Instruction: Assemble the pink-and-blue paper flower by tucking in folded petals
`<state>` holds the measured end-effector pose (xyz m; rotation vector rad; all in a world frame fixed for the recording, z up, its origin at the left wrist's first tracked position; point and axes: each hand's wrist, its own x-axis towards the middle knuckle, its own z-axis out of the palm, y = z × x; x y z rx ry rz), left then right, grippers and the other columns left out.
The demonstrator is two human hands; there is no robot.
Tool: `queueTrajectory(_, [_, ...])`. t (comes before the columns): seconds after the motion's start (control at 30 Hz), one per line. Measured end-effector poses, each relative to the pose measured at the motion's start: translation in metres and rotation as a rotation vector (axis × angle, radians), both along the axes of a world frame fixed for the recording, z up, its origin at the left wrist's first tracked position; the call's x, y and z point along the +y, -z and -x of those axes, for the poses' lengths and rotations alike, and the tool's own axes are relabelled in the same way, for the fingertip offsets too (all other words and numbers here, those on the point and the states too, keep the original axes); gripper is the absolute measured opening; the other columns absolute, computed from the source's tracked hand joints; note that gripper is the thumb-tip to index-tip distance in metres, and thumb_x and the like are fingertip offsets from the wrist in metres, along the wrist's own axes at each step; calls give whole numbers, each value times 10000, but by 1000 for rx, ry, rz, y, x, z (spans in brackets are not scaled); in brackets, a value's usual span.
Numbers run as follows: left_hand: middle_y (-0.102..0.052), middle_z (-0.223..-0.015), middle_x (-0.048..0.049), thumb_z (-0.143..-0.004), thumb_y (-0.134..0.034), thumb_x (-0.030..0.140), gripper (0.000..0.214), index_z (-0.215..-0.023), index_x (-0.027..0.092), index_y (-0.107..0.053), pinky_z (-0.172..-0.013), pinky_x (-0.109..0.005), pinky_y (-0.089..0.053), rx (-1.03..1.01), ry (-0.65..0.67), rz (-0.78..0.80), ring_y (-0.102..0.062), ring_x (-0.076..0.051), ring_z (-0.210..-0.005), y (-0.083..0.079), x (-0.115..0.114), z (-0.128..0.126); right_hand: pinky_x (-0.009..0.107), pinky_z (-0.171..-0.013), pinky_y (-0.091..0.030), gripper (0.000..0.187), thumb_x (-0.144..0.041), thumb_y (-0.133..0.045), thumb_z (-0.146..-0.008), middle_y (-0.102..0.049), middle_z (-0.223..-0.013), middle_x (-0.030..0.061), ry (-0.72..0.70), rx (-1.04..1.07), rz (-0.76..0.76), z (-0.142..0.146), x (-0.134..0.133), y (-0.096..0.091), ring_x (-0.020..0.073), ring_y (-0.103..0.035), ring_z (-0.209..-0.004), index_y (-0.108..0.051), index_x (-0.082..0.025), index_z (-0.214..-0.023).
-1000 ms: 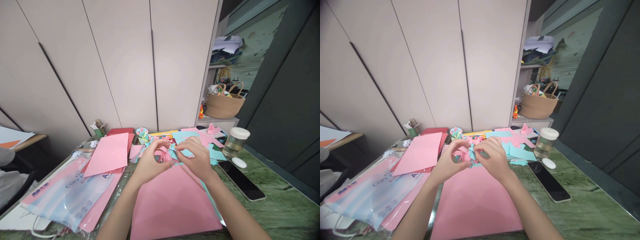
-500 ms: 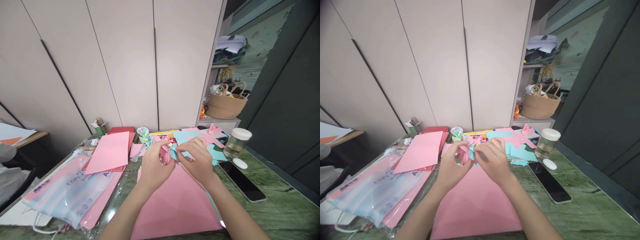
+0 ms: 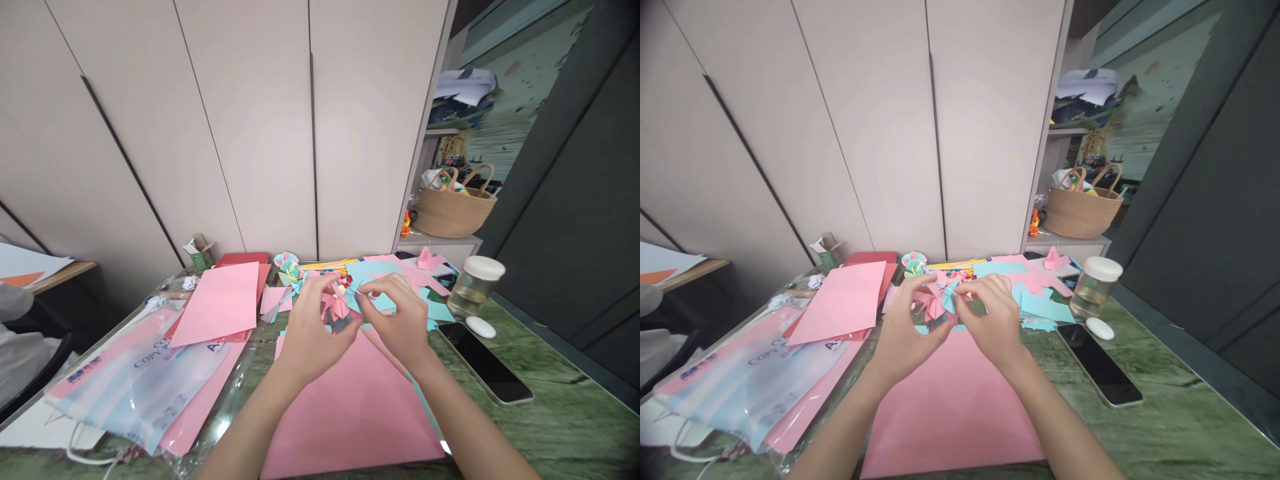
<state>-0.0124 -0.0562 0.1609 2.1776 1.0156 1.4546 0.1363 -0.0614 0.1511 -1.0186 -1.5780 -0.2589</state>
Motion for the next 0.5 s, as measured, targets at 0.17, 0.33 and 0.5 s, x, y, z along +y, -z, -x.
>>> queueTrajectory(0.17, [-378, -1281, -79, -655, -637, 164, 701, -1259, 291, -304, -861, -319, -457, -221, 125, 264, -459, -193, -1115, 0, 7, 2, 329, -695, -392, 48, -179, -582, -735, -592, -666, -12, 100, 101, 56, -3, 2, 0, 149, -515, -657, -591, -225, -726])
queueTrajectory(0.33, [-487, -1143, -76, -727, -562, 190, 584, -1243, 273, -300, -670, -233, -492, -332, 318, 536, -541, -169, -989, 6, 20, 1, 331, -710, -389, 44, -183, -584, -729, -590, -670, -13, 110, 117, 99, -2, 4, 0, 151, -518, -664, -594, -224, -716])
queueTrajectory(0.5, [-519, -1065, -54, -733, -546, 184, 455, -1149, 245, -370, -673, -213, -481, -385, 160, 431, -550, -155, -964, 12, 20, -8, 331, -717, -381, 41, -194, -576, -737, -577, -639, -21, 111, 71, 67, 1, 5, 2, 144, -512, -643, -591, -222, -711])
